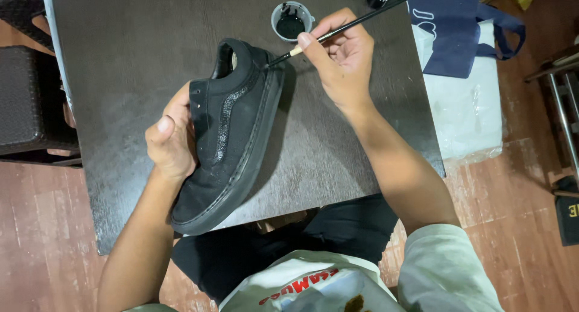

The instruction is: The person paints a black slip-on shoe with black paint using a small brush. They repeatedly dip the brush into a small container of paint and apply it to the shoe's upper and side panels.

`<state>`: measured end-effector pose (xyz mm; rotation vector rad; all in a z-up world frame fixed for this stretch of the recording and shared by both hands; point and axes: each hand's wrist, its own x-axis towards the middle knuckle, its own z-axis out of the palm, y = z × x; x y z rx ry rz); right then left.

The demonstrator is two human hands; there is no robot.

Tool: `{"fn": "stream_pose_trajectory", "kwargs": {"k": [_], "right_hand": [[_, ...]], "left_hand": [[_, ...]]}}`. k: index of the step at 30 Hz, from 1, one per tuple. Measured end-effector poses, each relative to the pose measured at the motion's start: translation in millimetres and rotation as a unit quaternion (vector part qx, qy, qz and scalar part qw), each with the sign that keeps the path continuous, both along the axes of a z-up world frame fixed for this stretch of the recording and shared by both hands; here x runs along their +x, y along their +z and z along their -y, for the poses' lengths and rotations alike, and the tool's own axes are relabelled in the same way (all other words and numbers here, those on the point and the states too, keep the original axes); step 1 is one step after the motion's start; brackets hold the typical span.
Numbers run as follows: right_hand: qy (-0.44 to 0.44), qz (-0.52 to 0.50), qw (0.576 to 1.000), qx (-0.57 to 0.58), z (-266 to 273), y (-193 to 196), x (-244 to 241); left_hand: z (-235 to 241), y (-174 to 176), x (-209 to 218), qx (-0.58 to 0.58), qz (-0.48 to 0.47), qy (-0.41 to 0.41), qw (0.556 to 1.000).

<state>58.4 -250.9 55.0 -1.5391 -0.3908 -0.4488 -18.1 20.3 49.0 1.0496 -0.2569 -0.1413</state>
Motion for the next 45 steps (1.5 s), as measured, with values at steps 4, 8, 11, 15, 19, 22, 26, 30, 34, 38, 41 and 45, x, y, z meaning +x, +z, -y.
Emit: {"fn": "stream_pose_trajectory", "kwargs": {"k": [4, 8, 11, 15, 19, 22, 26, 30, 34, 38, 41, 45], "right_hand": [[-0.006, 0.018, 1.000, -0.002, 1, -2, 1], [-0.005, 0.013, 1.000, -0.002, 0, 0, -1], [0.003, 0.010, 1.000, -0.003, -1, 2, -4], [0.021, 0.020, 1.000, -0.009, -2, 4, -6], [0.039, 0.024, 0.999, -0.005, -5, 9, -10], [0.050, 0.023, 0.999, -0.001, -7, 10, -13], [0.055, 0.022, 0.998, -0.004, -8, 12, -15], [0.055, 0.017, 0.998, -0.005, -9, 14, -18], [0.060, 0.024, 0.998, -0.004, -9, 11, -18], [0.051, 0.018, 0.999, 0.001, -8, 9, -15], [0.026, 0.018, 0.999, -0.004, -6, 3, -9], [0.000, 0.021, 1.000, 0.007, -5, 3, -6]], "left_hand": [[2, 2, -2, -0.012, -0.007, 0.003, 1.000], [0, 0, -1, -0.013, -0.005, -0.006, 1.000], [-1, 0, -1, -0.004, -0.001, -0.003, 1.000], [0, -1, -1, -0.007, -0.004, 0.003, 1.000], [0, -1, -1, -0.007, 0.003, 0.000, 1.000], [0, -1, -1, -0.016, -0.004, 0.002, 1.000], [0, -2, -1, -0.013, -0.006, 0.005, 1.000], [-2, -4, 1, 0.004, 0.007, 0.003, 1.000], [-2, -2, 1, 0.008, 0.007, 0.003, 1.000], [-5, -6, 3, 0.015, 0.009, 0.001, 1.000], [-3, -2, 2, 0.018, 0.008, -0.003, 1.000], [-3, -5, 2, -0.009, -0.005, -0.007, 1.000]]}}
